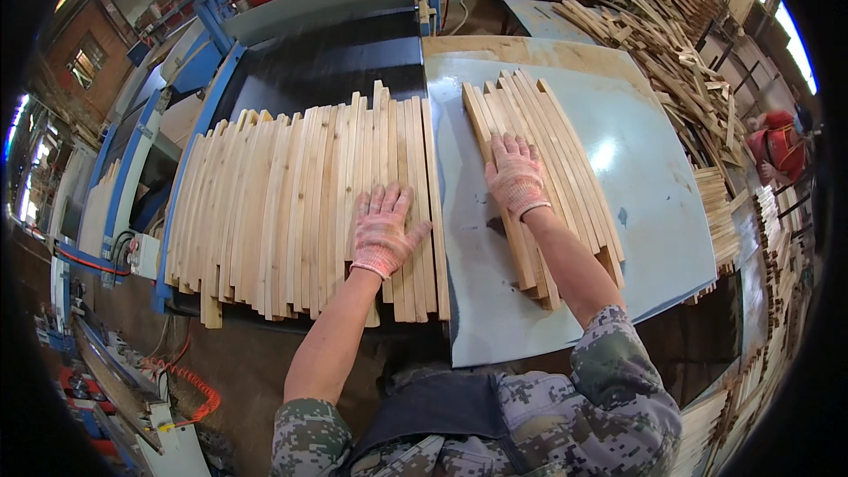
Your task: The person repeatedly picks up stacks of light-colored wooden planks from a metal table and places them onto a conveyor belt. The worker aligns the planks and moves them in batches, maintaining a steady workflow in a factory setting.
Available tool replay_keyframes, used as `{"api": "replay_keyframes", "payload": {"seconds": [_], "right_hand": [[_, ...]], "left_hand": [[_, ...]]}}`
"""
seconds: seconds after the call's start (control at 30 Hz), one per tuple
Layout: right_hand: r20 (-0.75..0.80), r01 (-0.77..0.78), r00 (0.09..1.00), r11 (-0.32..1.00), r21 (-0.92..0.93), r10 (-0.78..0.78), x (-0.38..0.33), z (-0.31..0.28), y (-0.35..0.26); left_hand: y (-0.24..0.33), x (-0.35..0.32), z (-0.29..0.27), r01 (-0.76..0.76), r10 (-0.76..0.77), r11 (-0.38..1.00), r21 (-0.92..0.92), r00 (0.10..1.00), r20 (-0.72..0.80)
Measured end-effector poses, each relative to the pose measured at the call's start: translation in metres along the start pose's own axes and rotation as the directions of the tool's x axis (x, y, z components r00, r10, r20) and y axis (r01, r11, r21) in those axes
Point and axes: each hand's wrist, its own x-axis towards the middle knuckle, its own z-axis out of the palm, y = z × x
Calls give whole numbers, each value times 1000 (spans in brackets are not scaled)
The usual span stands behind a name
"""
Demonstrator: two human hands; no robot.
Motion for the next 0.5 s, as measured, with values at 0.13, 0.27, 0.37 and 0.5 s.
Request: {"api": "replay_keyframes", "payload": {"seconds": [0.13,0.27,0.37,0.5], "right_hand": [[62,74,994,982,176,-86,-19,-30,-53],[437,-157,899,945,287,17,-30,-51,-120],[468,-253,879,919,303,88,-38,-43,-134],[409,-194,909,950,245,80,-37,-26,-131]], "left_hand": [[-4,0,3,-7,8,1000,29,1000,-27],[-4,-4,1,-6,6,1000,20,999,-37],[-8,-4,5,-5,6,1000,14,999,-36],[-3,-2,4,-37,36,999,-16,998,-57]]}}
